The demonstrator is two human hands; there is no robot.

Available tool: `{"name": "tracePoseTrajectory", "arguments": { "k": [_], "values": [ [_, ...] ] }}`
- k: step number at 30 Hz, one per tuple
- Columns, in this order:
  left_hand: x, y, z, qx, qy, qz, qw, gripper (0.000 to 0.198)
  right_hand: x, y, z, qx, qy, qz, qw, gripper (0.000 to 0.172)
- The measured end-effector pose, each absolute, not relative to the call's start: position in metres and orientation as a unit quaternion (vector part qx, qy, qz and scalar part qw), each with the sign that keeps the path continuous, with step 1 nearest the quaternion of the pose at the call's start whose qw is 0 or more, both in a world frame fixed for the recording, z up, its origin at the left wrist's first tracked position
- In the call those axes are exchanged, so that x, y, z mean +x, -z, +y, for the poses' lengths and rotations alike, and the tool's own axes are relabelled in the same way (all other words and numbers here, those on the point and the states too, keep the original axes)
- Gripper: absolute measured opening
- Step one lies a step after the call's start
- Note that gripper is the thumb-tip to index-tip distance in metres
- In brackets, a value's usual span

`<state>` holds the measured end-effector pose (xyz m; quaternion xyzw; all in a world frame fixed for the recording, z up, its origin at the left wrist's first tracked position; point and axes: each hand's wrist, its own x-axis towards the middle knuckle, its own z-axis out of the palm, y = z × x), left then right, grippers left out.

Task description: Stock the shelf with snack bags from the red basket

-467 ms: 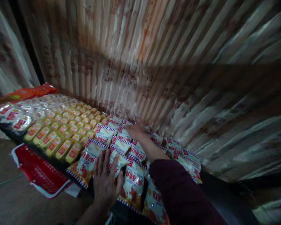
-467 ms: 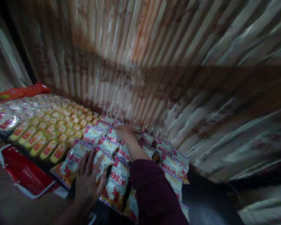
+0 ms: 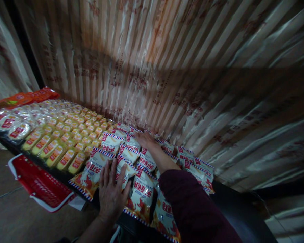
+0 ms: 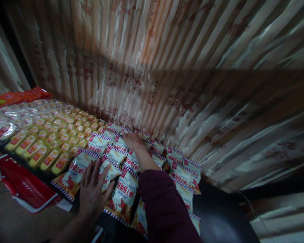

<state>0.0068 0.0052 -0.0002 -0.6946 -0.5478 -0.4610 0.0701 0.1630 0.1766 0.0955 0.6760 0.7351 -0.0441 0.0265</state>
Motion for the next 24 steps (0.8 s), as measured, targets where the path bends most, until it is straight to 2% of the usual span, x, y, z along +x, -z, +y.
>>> {"name": "tracePoseTrajectory", "arguments": {
  "k": [9, 19, 21, 24],
  "values": [
    [0.005, -0.001, 0.005, -0.706, 0.437, -0.552, 0.08, 0.048, 0.158, -0.099, 0.171, 0.665, 0.004, 0.747, -0.007, 0.051],
    [0.001, -0.007, -0.002, -0.711, 0.452, -0.536, 0.049, 0.047, 0.177, -0.113, 0.137, 0.66, -0.053, 0.739, -0.124, 0.048],
    [0.0, -0.009, -0.004, -0.711, 0.453, -0.535, 0.044, 0.047, 0.184, -0.114, 0.12, 0.657, -0.058, 0.727, -0.191, 0.049],
    [-0.001, -0.012, -0.011, -0.727, 0.452, -0.516, 0.034, 0.047, 0.193, -0.109, 0.086, 0.648, -0.039, 0.674, -0.352, 0.052]
  ]
}}
